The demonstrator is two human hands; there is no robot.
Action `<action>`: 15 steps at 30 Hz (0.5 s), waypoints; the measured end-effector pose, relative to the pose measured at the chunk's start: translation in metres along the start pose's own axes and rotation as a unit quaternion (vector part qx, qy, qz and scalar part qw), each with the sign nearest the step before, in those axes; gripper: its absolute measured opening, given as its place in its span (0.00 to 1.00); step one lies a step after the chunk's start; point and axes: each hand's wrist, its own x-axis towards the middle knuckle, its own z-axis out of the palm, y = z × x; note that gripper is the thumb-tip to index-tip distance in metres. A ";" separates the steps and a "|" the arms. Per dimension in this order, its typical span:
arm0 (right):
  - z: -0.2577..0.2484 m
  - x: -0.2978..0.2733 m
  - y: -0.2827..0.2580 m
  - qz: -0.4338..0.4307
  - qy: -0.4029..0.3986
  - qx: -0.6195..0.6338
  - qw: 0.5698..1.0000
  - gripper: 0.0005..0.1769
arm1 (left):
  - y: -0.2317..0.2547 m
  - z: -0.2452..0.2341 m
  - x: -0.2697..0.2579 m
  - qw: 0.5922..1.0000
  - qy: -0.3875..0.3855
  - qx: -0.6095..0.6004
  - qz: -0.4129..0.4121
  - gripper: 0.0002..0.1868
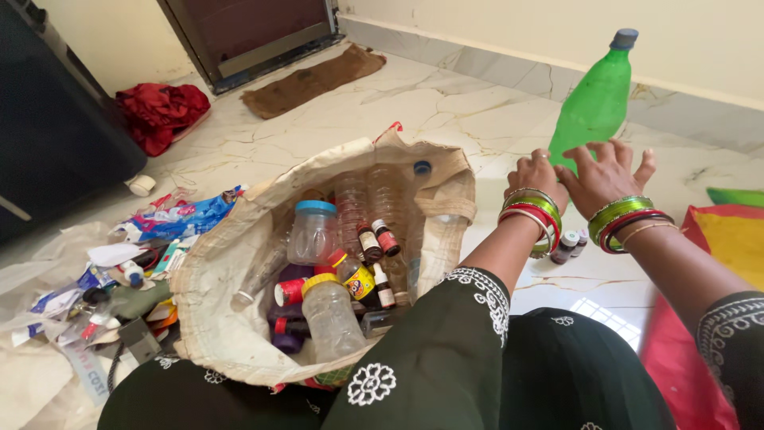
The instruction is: The person sits on the floor and sorts various plastic bottles and containers from a pile into a large woven bag. They handle clear, green, and small bottles one by one, placing them into the bag.
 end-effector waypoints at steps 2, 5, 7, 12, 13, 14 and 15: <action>0.011 -0.005 0.006 0.017 -0.024 -0.001 1.000 0.26 | -0.009 0.010 0.003 0.999 -0.034 0.001 -0.036 0.35; 0.027 -0.011 0.014 0.039 -0.065 -0.008 0.997 0.28 | -0.025 0.027 0.009 0.991 -0.086 -0.005 -0.104 0.40; 0.038 -0.015 0.021 0.057 -0.093 -0.007 0.994 0.29 | -0.035 0.038 0.014 0.981 -0.119 0.007 -0.152 0.44; 0.068 -0.023 0.046 0.100 -0.160 -0.022 0.982 0.29 | -0.060 0.068 0.014 0.971 -0.157 0.037 -0.177 0.45; 0.075 -0.025 0.051 0.104 -0.176 -0.028 0.978 0.29 | -0.063 0.073 0.015 0.968 -0.167 0.040 -0.184 0.45; 0.082 -0.028 0.055 0.110 -0.193 -0.035 0.974 0.30 | -0.066 0.077 0.015 0.966 -0.175 0.044 -0.183 0.45; 0.090 -0.030 0.057 0.111 -0.203 -0.033 0.972 0.31 | -0.070 0.079 0.015 0.965 -0.184 0.047 -0.182 0.46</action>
